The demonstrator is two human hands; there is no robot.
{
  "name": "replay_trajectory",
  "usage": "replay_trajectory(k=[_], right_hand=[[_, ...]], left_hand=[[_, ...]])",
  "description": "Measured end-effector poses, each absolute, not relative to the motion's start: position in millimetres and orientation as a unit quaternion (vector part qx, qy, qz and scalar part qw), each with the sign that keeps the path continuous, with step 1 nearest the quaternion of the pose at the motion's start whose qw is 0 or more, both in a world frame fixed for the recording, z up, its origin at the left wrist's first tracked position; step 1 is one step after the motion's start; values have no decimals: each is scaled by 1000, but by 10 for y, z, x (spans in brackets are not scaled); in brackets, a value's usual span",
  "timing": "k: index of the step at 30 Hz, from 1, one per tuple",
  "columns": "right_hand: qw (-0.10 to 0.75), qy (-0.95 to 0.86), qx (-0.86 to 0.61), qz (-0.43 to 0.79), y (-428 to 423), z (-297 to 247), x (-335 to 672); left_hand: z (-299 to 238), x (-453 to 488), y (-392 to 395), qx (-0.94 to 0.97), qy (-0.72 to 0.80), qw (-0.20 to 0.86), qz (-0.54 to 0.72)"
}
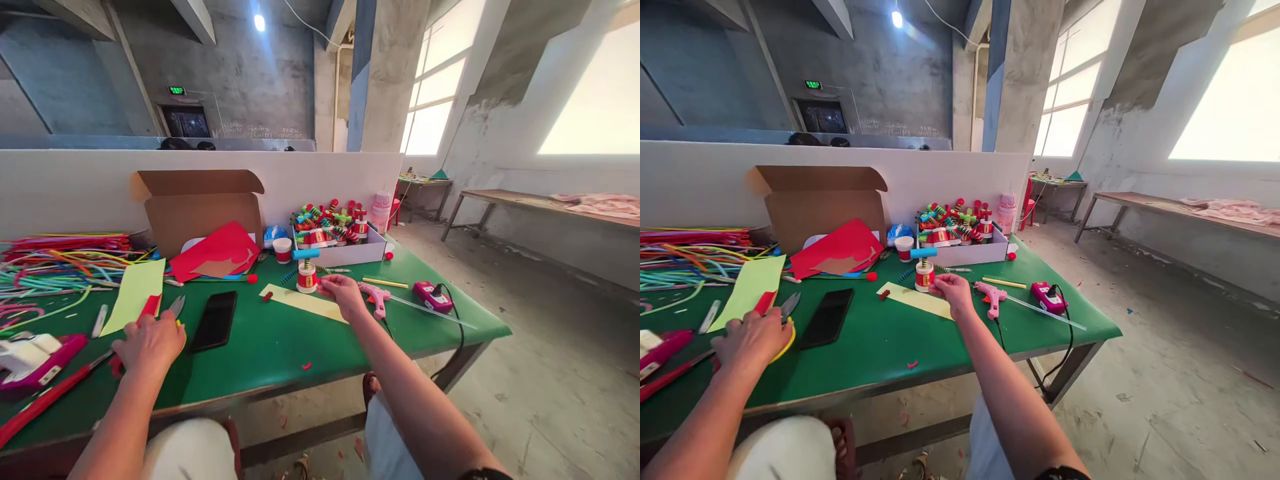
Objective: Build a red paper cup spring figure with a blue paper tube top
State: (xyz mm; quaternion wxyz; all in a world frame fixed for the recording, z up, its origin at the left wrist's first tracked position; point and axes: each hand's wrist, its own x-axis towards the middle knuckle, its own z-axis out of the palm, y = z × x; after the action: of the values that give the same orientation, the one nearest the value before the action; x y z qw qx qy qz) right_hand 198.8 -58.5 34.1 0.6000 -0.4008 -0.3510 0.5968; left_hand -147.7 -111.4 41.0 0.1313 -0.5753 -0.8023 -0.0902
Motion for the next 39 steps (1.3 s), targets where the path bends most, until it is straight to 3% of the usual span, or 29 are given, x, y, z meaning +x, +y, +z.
replay_trajectory(k=[3, 7, 19, 31, 35, 39], right_hand=[[608, -404, -436, 527, -149, 570, 2037], [593, -460, -499, 434, 208, 661, 2051], [518, -503, -543, 429, 447, 686, 2042], [538, -489, -545, 417, 397, 727, 2036], [556, -473, -491, 476, 56, 796, 1995], [516, -415, -417, 623, -558, 597, 1866]], left_hand=[[457, -890, -1132, -653, -729, 185, -93], [239, -284, -1189, -761, -620, 159, -109], [-62, -270, -1302, -811, -562, 115, -115], [-87, -284, -1326, -819, -554, 71, -132], [-12, -283, -1250, -790, -549, -40, -269], [202, -130, -1015, -645, -538, -379, -388]])
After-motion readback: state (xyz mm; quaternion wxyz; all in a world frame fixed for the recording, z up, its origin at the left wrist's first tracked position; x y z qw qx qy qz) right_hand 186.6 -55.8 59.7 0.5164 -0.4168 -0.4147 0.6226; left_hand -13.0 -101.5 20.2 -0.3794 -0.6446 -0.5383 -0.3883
